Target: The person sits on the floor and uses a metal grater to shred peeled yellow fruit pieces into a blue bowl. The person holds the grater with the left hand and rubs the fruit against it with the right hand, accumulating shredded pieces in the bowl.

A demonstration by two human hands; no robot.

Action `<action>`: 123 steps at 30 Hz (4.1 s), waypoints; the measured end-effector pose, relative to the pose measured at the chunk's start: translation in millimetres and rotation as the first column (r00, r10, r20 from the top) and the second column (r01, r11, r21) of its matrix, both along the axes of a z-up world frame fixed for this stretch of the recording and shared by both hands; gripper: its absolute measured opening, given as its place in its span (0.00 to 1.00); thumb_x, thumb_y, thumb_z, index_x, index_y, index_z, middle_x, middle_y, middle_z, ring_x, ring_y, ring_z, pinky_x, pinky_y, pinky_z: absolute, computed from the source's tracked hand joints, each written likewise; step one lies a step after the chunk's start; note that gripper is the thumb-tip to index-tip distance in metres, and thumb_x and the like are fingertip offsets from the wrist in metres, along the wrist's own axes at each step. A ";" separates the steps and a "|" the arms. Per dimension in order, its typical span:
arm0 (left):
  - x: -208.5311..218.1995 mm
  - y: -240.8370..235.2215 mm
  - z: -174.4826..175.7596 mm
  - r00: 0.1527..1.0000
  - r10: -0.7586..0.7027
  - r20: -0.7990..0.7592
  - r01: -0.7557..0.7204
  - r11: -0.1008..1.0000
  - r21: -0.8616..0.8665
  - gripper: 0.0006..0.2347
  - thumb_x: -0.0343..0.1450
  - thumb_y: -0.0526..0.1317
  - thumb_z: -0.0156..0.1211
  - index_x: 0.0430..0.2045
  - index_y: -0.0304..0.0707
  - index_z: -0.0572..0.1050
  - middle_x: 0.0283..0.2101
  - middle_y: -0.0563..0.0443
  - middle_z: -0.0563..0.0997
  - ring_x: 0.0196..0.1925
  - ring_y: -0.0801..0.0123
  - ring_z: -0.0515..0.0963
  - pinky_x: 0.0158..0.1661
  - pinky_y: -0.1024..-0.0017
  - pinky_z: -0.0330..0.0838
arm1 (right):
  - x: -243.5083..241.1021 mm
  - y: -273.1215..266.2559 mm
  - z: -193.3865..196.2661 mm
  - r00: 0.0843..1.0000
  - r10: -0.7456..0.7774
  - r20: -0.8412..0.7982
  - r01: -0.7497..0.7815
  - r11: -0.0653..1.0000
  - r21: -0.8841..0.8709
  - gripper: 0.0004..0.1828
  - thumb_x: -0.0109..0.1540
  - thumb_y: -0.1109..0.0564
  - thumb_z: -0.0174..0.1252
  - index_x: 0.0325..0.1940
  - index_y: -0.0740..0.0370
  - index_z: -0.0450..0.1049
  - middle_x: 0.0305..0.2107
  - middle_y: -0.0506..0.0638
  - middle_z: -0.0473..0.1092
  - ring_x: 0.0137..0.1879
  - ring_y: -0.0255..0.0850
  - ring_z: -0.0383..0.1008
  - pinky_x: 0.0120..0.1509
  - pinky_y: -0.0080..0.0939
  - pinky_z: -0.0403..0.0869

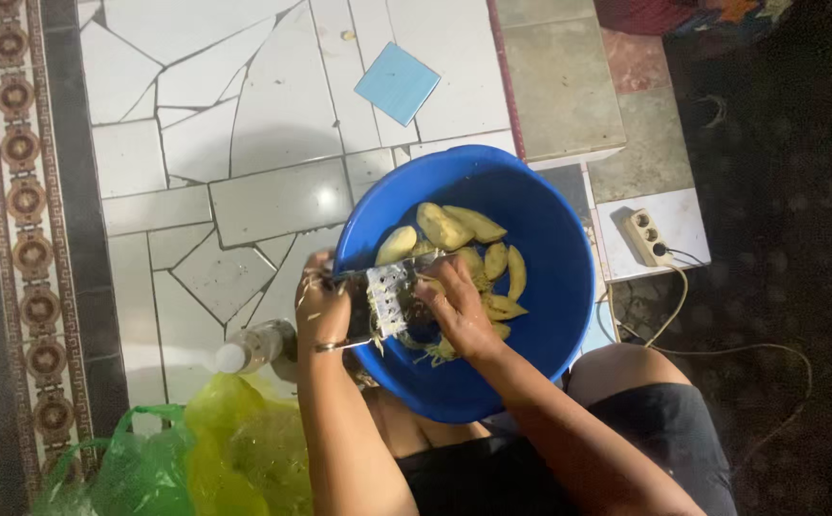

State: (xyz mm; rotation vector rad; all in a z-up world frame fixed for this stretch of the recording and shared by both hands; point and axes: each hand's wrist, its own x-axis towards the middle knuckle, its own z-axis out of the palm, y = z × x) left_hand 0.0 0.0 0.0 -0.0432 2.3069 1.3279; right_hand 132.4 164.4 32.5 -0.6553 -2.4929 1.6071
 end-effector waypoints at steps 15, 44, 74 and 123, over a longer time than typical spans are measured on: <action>5.5 0.1 -20.5 0.958 0.090 0.271 -0.228 0.813 0.536 0.17 0.70 0.26 0.55 0.53 0.33 0.76 0.44 0.48 0.83 0.43 0.69 0.80 0.45 0.72 0.75 | -37.4 -29.8 -10.6 0.982 -0.160 -0.102 0.187 0.912 0.365 0.06 0.64 0.60 0.60 0.37 0.66 0.70 0.35 0.61 0.66 0.44 0.55 0.66 0.50 0.54 0.66; 3.9 -4.3 -44.1 0.964 0.174 0.203 -0.241 0.896 0.373 0.21 0.67 0.28 0.56 0.57 0.35 0.74 0.51 0.45 0.82 0.47 0.70 0.82 0.49 0.74 0.76 | -24.1 1.7 -49.2 0.929 -0.370 0.009 0.327 0.832 0.448 0.07 0.64 0.58 0.58 0.37 0.64 0.72 0.36 0.64 0.70 0.45 0.64 0.68 0.49 0.61 0.66; -9.1 22.7 17.5 0.939 0.142 0.312 -0.186 0.976 0.116 0.14 0.69 0.36 0.57 0.49 0.45 0.80 0.38 0.43 0.84 0.35 0.60 0.78 0.38 0.63 0.71 | 16.3 28.9 -15.1 0.964 -0.189 0.185 0.144 0.962 0.231 0.26 0.60 0.56 0.64 0.61 0.67 0.71 0.49 0.65 0.75 0.53 0.55 0.77 0.56 0.46 0.74; -4.8 19.8 -4.3 0.993 0.097 0.062 -0.107 0.977 0.185 0.13 0.69 0.36 0.59 0.47 0.39 0.80 0.42 0.47 0.87 0.44 0.68 0.84 0.47 0.71 0.75 | 1.7 -25.4 22.0 0.999 0.021 0.034 -0.034 0.899 0.437 0.11 0.64 0.52 0.56 0.49 0.55 0.73 0.34 0.64 0.77 0.38 0.63 0.78 0.39 0.59 0.75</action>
